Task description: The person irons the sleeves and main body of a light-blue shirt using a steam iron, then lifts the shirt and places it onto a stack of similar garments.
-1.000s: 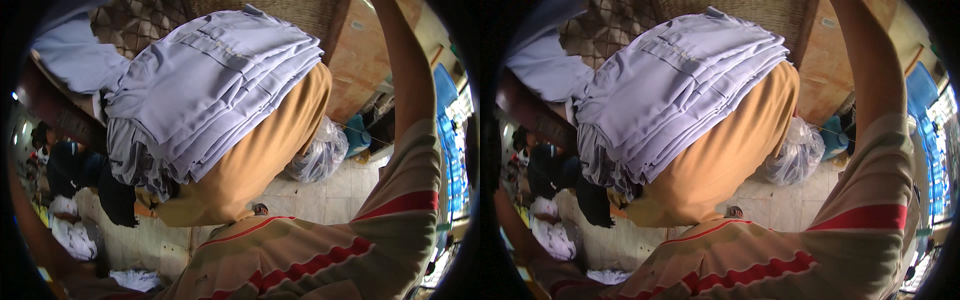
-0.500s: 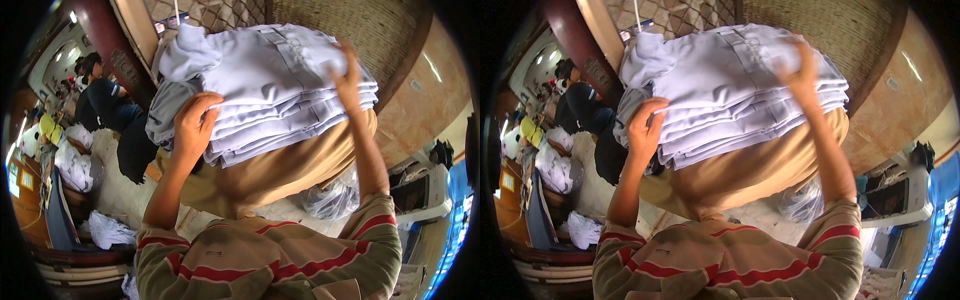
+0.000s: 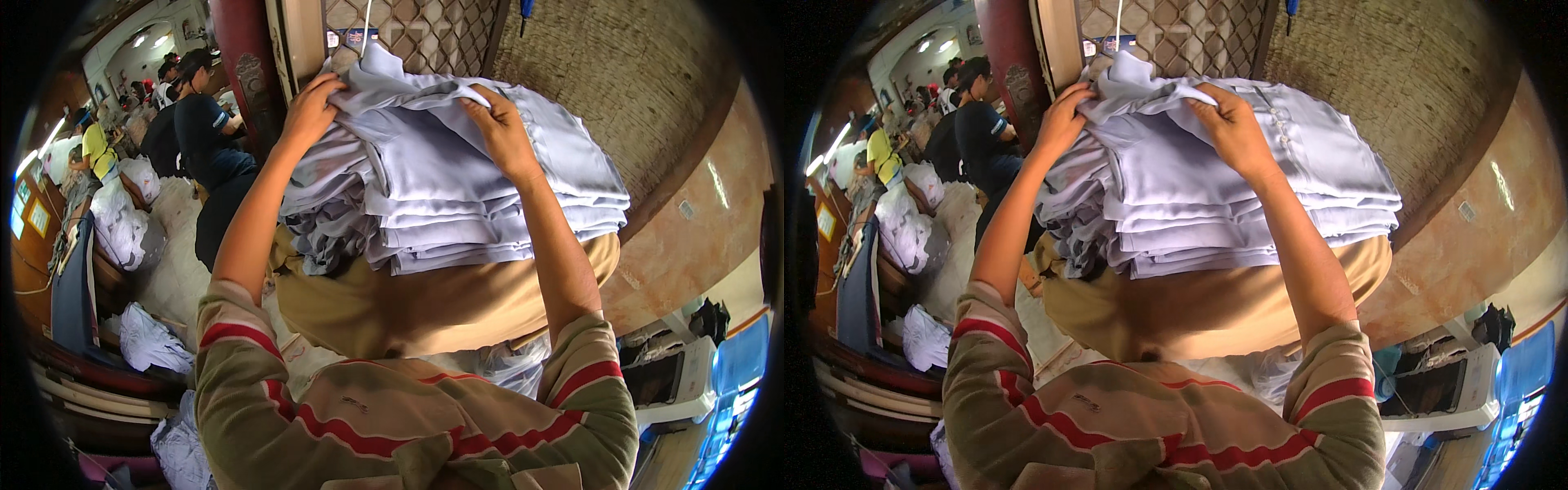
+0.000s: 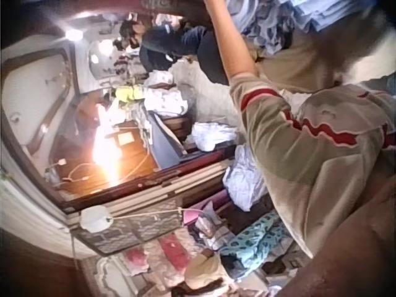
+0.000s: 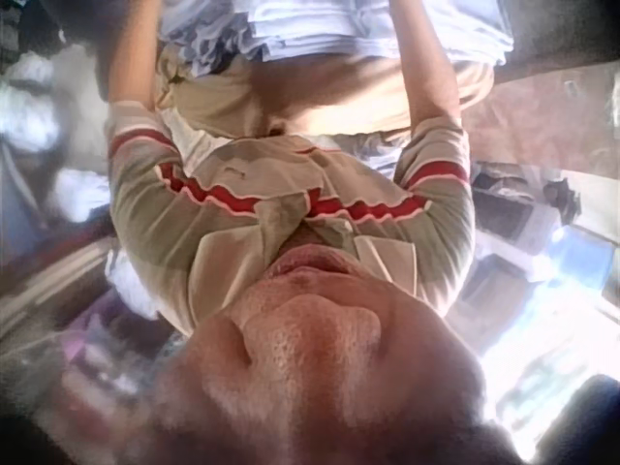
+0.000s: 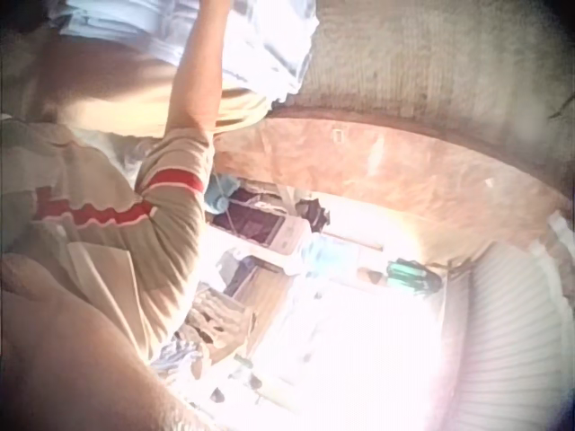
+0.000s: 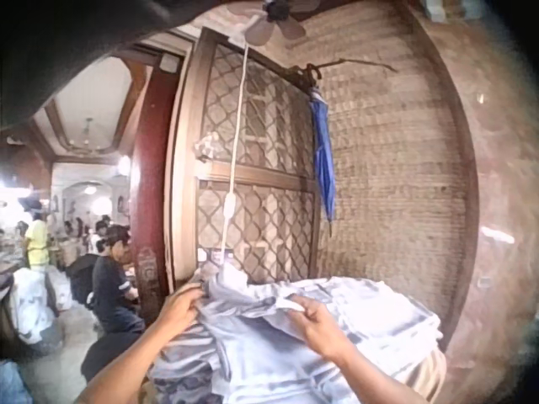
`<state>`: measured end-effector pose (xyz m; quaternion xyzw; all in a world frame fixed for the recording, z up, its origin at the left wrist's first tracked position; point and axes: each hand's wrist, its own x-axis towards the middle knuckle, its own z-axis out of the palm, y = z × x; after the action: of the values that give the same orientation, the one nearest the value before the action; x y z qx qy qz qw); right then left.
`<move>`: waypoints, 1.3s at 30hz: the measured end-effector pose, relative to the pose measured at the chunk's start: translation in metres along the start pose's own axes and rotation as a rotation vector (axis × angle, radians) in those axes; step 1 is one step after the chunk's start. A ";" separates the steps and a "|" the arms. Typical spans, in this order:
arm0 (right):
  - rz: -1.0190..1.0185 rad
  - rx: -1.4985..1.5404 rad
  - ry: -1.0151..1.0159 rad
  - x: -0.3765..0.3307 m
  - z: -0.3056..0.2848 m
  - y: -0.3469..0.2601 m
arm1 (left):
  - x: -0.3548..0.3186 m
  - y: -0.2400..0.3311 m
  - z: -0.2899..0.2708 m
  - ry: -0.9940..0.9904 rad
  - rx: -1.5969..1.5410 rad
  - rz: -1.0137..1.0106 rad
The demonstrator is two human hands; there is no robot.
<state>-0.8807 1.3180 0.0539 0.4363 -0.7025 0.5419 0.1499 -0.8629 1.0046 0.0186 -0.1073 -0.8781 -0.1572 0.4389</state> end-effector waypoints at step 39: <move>0.676 0.282 -1.107 -0.138 0.543 0.019 | -0.860 -0.147 -0.295 -0.291 -0.042 -2.053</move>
<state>-0.6740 0.8962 -0.2522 0.4214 -0.6963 0.3417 -0.4699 -0.1847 0.7157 -0.5331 0.6669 -0.5886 -0.4565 -0.0185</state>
